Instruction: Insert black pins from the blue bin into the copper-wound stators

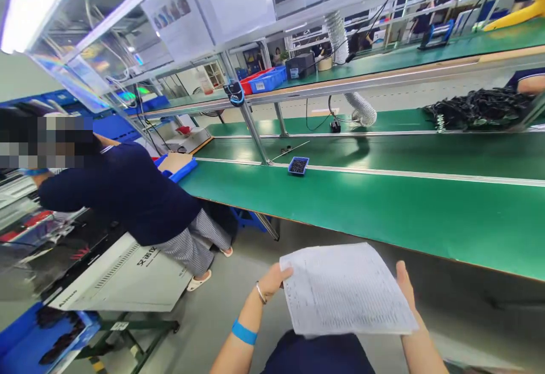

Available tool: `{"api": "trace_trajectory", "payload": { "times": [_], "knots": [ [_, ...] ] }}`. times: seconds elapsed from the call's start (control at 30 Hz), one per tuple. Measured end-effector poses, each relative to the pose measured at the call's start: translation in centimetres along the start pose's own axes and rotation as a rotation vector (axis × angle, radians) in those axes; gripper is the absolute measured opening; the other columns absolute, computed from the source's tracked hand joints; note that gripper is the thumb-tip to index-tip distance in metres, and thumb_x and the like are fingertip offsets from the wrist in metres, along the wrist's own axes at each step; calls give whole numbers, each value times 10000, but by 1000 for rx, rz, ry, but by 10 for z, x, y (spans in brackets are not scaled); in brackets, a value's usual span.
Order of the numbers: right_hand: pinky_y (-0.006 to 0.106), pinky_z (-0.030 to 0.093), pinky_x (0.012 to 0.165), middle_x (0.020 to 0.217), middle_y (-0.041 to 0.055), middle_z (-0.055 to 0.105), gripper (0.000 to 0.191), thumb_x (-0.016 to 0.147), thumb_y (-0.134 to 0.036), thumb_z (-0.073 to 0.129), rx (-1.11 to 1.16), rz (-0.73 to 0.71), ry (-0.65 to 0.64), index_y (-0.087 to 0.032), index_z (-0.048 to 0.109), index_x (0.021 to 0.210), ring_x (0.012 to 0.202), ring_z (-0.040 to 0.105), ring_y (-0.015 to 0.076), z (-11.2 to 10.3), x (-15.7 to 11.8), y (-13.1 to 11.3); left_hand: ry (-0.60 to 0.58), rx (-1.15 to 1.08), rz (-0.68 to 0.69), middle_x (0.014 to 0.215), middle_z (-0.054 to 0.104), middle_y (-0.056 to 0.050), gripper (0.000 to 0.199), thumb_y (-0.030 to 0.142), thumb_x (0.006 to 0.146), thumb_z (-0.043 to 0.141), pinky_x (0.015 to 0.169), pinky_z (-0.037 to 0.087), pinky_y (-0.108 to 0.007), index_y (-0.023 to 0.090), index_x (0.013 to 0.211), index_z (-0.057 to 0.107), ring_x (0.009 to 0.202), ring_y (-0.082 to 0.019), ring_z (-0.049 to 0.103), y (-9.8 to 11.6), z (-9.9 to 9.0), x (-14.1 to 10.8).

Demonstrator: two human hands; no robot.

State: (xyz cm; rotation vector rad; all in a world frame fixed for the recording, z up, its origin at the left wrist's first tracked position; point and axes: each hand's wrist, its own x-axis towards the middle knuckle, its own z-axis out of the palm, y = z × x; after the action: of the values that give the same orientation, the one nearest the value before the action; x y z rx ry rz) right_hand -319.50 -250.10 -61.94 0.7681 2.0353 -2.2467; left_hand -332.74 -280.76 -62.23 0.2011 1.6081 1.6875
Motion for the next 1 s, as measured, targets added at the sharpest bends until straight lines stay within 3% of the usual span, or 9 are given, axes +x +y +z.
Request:
{"api": "trace_trajectory", "payload": {
  "times": [0.07,0.13,0.3,0.4,0.53,0.67,0.8,0.9,1.0],
  "knots": [
    [482,538,774,929,200,735,703,718,-797,493,103,151,-104,-191,729,986,932,697,364,3,38,-28,60,-28,45,1021,736,-151,705,610,547,843,919,500,-428,117,1034,714,1005,-310,657,23,-19,21],
    [472,546,752,906,188,744,586,601,-664,696,172,272,-184,-177,733,925,816,712,352,6,70,-53,124,-66,97,1166,701,-160,747,575,548,851,972,480,-421,125,1119,680,1103,-321,627,42,-36,44],
    [437,561,742,895,175,750,509,462,-531,850,127,278,-236,-149,727,775,777,711,331,23,138,-86,220,-77,191,1264,656,-154,752,522,598,837,994,472,-395,144,1207,608,1146,-301,614,78,-83,109],
    [431,558,803,884,173,751,460,487,-498,863,93,240,-133,-141,723,743,816,707,322,44,179,-86,191,-17,170,1203,683,-162,711,499,594,843,957,495,-384,123,1156,626,1099,-294,636,95,-120,156],
    [456,528,922,946,151,752,490,536,-557,801,92,186,133,-171,703,820,940,694,334,92,227,-74,159,64,78,1104,722,-130,775,465,579,844,858,542,-365,129,1233,598,967,-258,682,107,-173,204],
    [453,548,900,969,132,749,506,590,-656,676,77,175,237,-216,661,840,1001,687,334,157,251,-53,240,175,-76,942,743,-102,639,385,637,808,672,564,-342,104,1179,620,783,-239,699,96,-225,224],
    [406,580,680,726,89,719,392,682,-581,679,-65,247,85,-193,644,729,729,707,268,204,259,-44,449,364,-140,1044,712,-90,388,274,813,695,796,570,-375,118,1158,614,922,-223,686,91,-286,233],
    [302,536,583,593,0,625,323,817,-450,671,-287,267,8,-155,615,697,553,617,144,204,290,-72,517,526,-167,1119,681,-83,262,238,875,656,937,529,-426,120,1108,636,1053,-230,646,106,-336,241],
    [289,539,657,699,-17,623,233,925,-353,609,-526,155,-13,-130,642,865,618,596,107,195,360,-130,487,666,-199,1143,670,-78,214,236,897,642,977,510,-449,125,1080,649,1090,-229,629,127,-375,254]
  ]
}}
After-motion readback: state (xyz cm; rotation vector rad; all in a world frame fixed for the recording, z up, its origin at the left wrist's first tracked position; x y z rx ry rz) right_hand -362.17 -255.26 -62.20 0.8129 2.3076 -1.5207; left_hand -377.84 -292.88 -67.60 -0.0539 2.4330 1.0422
